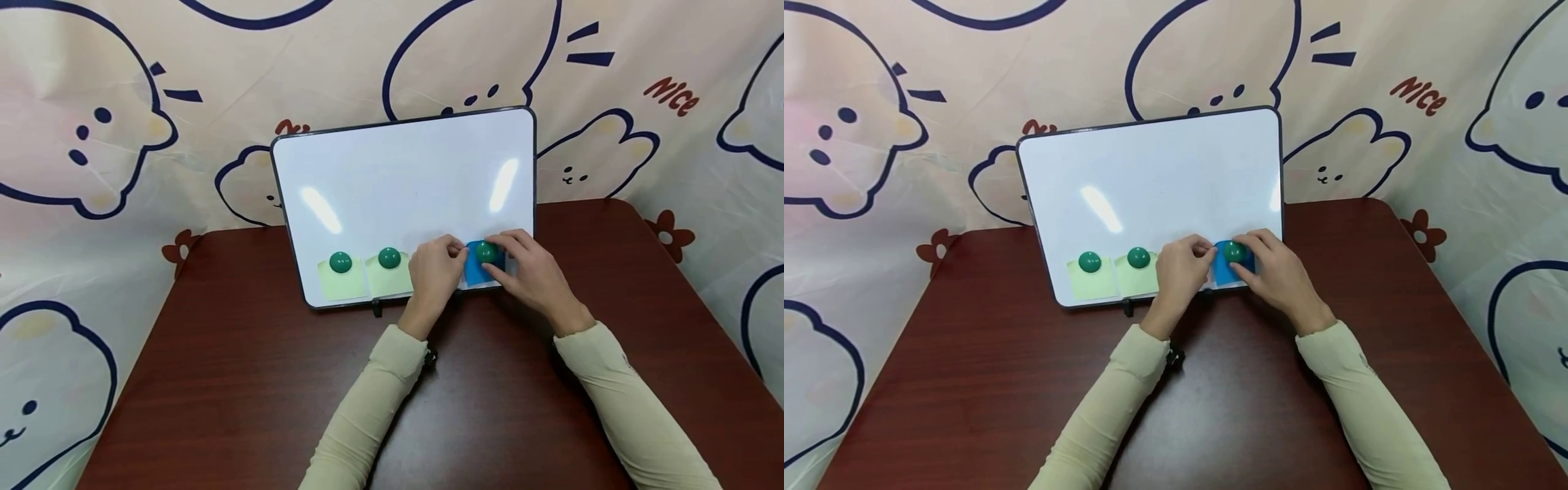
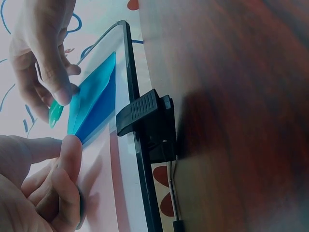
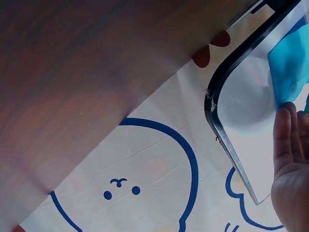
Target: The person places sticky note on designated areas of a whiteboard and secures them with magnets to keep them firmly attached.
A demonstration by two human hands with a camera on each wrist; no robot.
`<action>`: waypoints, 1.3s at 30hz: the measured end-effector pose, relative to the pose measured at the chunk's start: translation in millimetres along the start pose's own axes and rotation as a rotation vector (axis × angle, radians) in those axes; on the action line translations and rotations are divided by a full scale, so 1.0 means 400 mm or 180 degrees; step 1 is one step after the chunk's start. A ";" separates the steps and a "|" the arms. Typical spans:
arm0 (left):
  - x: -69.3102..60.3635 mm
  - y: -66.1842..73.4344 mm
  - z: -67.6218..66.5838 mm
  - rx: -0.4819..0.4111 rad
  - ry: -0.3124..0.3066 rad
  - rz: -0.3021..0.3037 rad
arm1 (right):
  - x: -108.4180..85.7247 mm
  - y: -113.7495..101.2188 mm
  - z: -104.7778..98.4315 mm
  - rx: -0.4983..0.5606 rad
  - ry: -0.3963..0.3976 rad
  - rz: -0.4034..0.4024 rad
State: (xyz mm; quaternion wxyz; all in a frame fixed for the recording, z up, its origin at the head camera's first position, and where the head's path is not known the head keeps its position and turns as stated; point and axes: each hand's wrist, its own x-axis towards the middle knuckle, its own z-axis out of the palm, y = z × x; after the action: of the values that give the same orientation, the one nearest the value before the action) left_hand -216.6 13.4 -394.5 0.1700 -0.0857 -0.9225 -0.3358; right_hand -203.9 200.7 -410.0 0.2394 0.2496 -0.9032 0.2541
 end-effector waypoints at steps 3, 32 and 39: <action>-0.002 -0.001 0.001 0.0006 -0.0007 0.0007 | 0.002 0.001 0.002 -0.0047 0.0007 0.0007; -0.001 0.001 0.007 0.0109 -0.0026 -0.0021 | 0.017 0.003 0.014 -0.0071 0.0040 0.0103; -0.002 -0.002 0.007 0.0115 0.0024 0.0000 | 0.019 0.004 0.016 -0.0065 0.0012 0.0124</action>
State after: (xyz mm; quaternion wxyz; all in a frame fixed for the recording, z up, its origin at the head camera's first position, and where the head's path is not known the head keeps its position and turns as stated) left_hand -216.7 14.7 -397.2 0.1749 -0.0815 -0.9277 -0.3195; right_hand -212.5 195.7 -411.3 0.2386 0.2289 -0.9101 0.2499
